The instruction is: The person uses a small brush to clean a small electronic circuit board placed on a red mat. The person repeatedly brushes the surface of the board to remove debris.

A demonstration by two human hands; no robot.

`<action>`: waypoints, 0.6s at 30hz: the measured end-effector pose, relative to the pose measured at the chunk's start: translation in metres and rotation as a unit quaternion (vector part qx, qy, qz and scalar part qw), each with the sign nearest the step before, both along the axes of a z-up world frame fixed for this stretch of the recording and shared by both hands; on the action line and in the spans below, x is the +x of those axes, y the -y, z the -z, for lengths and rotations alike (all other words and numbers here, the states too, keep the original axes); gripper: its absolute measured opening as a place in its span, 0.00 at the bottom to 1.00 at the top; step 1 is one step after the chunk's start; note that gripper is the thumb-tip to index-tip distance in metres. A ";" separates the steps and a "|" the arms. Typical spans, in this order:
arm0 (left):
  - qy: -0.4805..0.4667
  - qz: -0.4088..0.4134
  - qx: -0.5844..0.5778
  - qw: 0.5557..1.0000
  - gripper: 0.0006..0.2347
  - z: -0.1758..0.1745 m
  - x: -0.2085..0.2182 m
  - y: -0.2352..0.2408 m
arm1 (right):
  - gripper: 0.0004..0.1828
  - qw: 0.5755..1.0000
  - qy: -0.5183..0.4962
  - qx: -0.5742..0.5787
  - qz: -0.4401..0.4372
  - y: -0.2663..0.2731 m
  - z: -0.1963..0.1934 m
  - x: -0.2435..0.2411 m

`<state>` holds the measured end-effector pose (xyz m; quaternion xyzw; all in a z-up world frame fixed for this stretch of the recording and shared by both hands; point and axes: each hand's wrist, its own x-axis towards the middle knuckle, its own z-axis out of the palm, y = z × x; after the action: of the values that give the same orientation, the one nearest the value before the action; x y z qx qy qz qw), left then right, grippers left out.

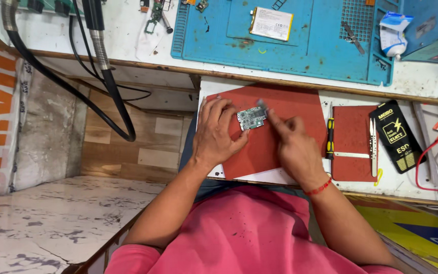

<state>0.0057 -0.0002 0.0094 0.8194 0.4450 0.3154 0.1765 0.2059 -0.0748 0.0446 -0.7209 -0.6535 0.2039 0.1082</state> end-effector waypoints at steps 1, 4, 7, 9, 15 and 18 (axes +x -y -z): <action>0.008 0.005 0.000 1.000 0.23 0.000 -0.001 0.001 | 0.34 0.999 -0.001 -0.003 -0.035 0.000 0.003 0.003; 0.015 0.014 0.005 1.000 0.22 -0.002 -0.009 -0.001 | 0.35 0.995 -0.026 0.013 -0.091 0.003 0.010 0.002; 0.019 0.016 0.009 1.000 0.21 0.000 -0.004 -0.001 | 0.33 0.996 -0.048 0.048 -0.055 0.007 0.011 0.005; 0.014 0.014 0.005 1.000 0.21 0.002 -0.006 -0.002 | 0.33 0.997 -0.048 0.045 -0.050 0.001 0.011 0.003; 0.035 0.025 -0.009 0.999 0.22 0.007 -0.006 -0.001 | 0.30 0.999 -0.039 0.038 0.002 -0.007 0.002 -0.008; 0.024 0.014 0.021 0.999 0.24 0.001 -0.007 -0.005 | 0.36 0.994 -0.050 0.006 -0.101 -0.013 -0.003 -0.015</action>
<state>-0.0014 0.0051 0.0087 0.8214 0.4220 0.3419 0.1741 0.1911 -0.0615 0.0472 -0.6394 -0.7181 0.2453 0.1239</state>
